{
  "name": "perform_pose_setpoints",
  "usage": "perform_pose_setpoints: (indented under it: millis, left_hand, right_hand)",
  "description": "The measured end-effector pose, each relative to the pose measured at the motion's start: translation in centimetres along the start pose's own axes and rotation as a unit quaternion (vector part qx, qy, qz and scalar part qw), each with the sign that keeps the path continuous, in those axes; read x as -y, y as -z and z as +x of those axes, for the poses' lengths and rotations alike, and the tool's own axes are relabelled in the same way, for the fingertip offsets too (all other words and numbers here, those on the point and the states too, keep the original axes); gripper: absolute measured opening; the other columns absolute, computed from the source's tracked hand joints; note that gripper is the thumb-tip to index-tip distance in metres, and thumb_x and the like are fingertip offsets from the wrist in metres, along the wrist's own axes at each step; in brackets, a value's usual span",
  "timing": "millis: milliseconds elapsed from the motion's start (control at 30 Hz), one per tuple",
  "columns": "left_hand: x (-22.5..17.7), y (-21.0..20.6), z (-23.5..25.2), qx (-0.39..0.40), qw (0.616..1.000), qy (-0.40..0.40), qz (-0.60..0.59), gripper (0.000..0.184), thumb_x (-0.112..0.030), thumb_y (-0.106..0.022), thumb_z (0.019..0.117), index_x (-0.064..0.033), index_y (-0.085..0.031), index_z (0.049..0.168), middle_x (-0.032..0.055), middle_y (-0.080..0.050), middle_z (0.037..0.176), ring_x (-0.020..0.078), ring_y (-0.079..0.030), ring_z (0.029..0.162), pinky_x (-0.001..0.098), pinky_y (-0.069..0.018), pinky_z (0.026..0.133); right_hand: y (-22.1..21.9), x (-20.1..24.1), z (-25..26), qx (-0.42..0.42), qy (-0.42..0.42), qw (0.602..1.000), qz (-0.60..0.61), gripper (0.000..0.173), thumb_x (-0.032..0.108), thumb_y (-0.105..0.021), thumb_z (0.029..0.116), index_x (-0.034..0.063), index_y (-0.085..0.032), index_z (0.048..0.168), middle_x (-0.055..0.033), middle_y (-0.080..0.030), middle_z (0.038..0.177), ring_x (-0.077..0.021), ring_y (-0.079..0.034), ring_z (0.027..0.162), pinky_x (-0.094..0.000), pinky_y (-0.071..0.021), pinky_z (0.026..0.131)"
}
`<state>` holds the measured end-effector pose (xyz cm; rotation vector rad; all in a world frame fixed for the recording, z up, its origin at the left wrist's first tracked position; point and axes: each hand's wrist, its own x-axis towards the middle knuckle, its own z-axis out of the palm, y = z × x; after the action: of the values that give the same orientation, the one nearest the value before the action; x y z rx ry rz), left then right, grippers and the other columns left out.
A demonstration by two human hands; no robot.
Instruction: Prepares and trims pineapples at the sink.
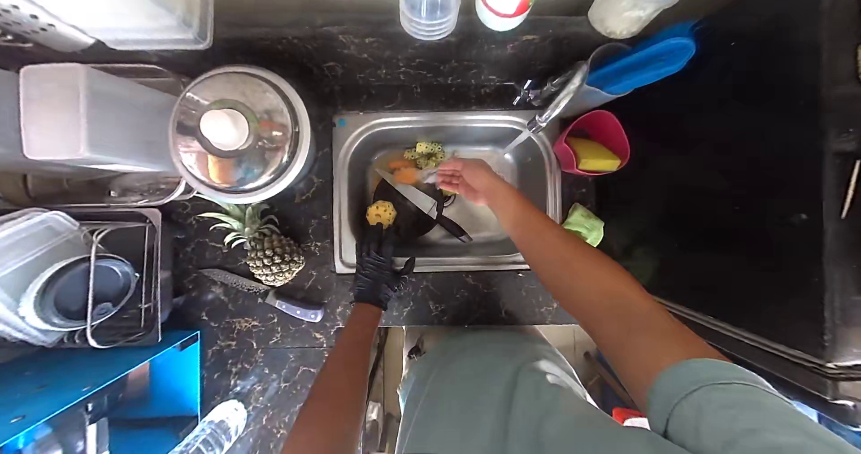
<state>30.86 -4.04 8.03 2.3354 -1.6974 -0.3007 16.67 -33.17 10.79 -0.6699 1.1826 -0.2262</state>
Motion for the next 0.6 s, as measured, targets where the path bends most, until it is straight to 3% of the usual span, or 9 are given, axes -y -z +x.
perform_pose_setpoints:
  millis: [67, 133, 200, 300, 367, 467, 533, 600]
  left_hand:
    - [0.0, -0.2, -0.1, -0.005, 1.000, 0.000, 0.000, 0.092, -0.070, -0.065, 0.0820, -0.0106, -0.049, 0.150, 0.0224, -0.045, 0.154, 0.0420, -0.040, 0.144, 0.0588, -0.0288, 0.119]
    - [0.1, -0.1, -0.1, -0.011, 1.000, -0.005, 0.001, 0.092, -0.070, -0.064, 0.0823, -0.0096, -0.049, 0.150, 0.0227, -0.045, 0.154, 0.0428, -0.039, 0.145, 0.0595, -0.0273, 0.120]
    - [0.1, -0.1, 0.0, -0.007, 1.000, -0.004, 0.007, 0.092, -0.072, -0.063, 0.0827, -0.0103, -0.050, 0.150, 0.0218, -0.046, 0.154, 0.0416, -0.040, 0.144, 0.0592, -0.0278, 0.120]
    - [0.1, -0.1, 0.0, 0.007, 1.000, -0.005, 0.013, 0.091, -0.073, -0.060, 0.0843, -0.0099, -0.051, 0.149, 0.0224, -0.047, 0.152, 0.0417, -0.042, 0.143, 0.0601, -0.0288, 0.119]
    - [0.0, 0.0, 0.0, 0.003, 1.000, -0.008, 0.014, 0.090, -0.072, -0.062, 0.0840, -0.0090, -0.052, 0.148, 0.0229, -0.049, 0.151, 0.0425, -0.044, 0.142, 0.0607, -0.0295, 0.118]
    - [0.0, 0.1, 0.1, 0.005, 1.000, -0.008, 0.014, 0.089, -0.070, -0.063, 0.0833, -0.0096, -0.052, 0.148, 0.0227, -0.047, 0.152, 0.0421, -0.042, 0.143, 0.0597, -0.0283, 0.119]
    - [0.1, -0.1, 0.0, 0.001, 1.000, -0.005, 0.010, 0.089, -0.070, -0.063, 0.0837, -0.0103, -0.051, 0.148, 0.0217, -0.047, 0.153, 0.0409, -0.041, 0.144, 0.0584, -0.0273, 0.120]
    - [0.0, -0.2, 0.0, -0.003, 1.000, -0.004, 0.010, 0.089, -0.070, -0.063, 0.0838, -0.0095, -0.051, 0.148, 0.0218, -0.047, 0.153, 0.0411, -0.041, 0.143, 0.0589, -0.0272, 0.120]
  right_hand:
    - [-0.1, 0.0, -0.6, -0.017, 0.046, 0.999, -0.021, 0.046, 0.035, -0.039, 0.1113, -0.0004, -0.057, 0.136, -0.0137, -0.066, 0.129, -0.0198, -0.067, 0.112, -0.0362, -0.0561, 0.095]
    - [1.4, 1.0, -1.8, -0.045, 0.079, 0.993, 0.076, 0.044, 0.039, -0.038, 0.1113, 0.0023, -0.061, 0.121, -0.0079, -0.069, 0.106, -0.0158, -0.069, 0.090, -0.0326, -0.0587, 0.081]
    - [4.1, 2.2, -2.7, -0.015, 0.072, 0.965, 0.250, 0.033, 0.039, -0.036, 0.1101, 0.0126, -0.055, 0.102, -0.0012, -0.063, 0.085, -0.0121, -0.065, 0.074, -0.0280, -0.0572, 0.070]
    - [6.5, 3.3, -3.4, -0.034, 0.076, 0.929, 0.359, 0.028, 0.033, -0.035, 0.1087, 0.0171, -0.053, 0.096, 0.0004, -0.061, 0.081, -0.0117, -0.064, 0.070, -0.0278, -0.0575, 0.068]
    - [5.5, 3.4, -3.2, -0.081, 0.081, 0.939, 0.324, 0.027, 0.030, -0.034, 0.1097, 0.0140, -0.053, 0.101, -0.0015, -0.062, 0.086, -0.0132, -0.066, 0.076, -0.0300, -0.0587, 0.073]
    - [1.5, 1.2, -1.3, -0.083, 0.064, 0.982, 0.159, 0.037, 0.027, -0.038, 0.1103, 0.0009, -0.052, 0.133, -0.0115, -0.066, 0.112, -0.0188, -0.068, 0.097, -0.0349, -0.0578, 0.086]
    - [-0.6, 0.0, 0.1, -0.021, 0.019, 0.993, 0.112, 0.045, 0.034, -0.040, 0.1108, -0.0003, -0.052, 0.137, -0.0144, -0.066, 0.122, -0.0216, -0.069, 0.104, -0.0368, -0.0584, 0.090]
    - [-0.8, -0.2, 0.4, -0.022, 0.005, 0.993, 0.117, 0.046, 0.035, -0.038, 0.1113, 0.0006, -0.054, 0.137, -0.0140, -0.067, 0.124, -0.0219, -0.069, 0.107, -0.0365, -0.0577, 0.091]
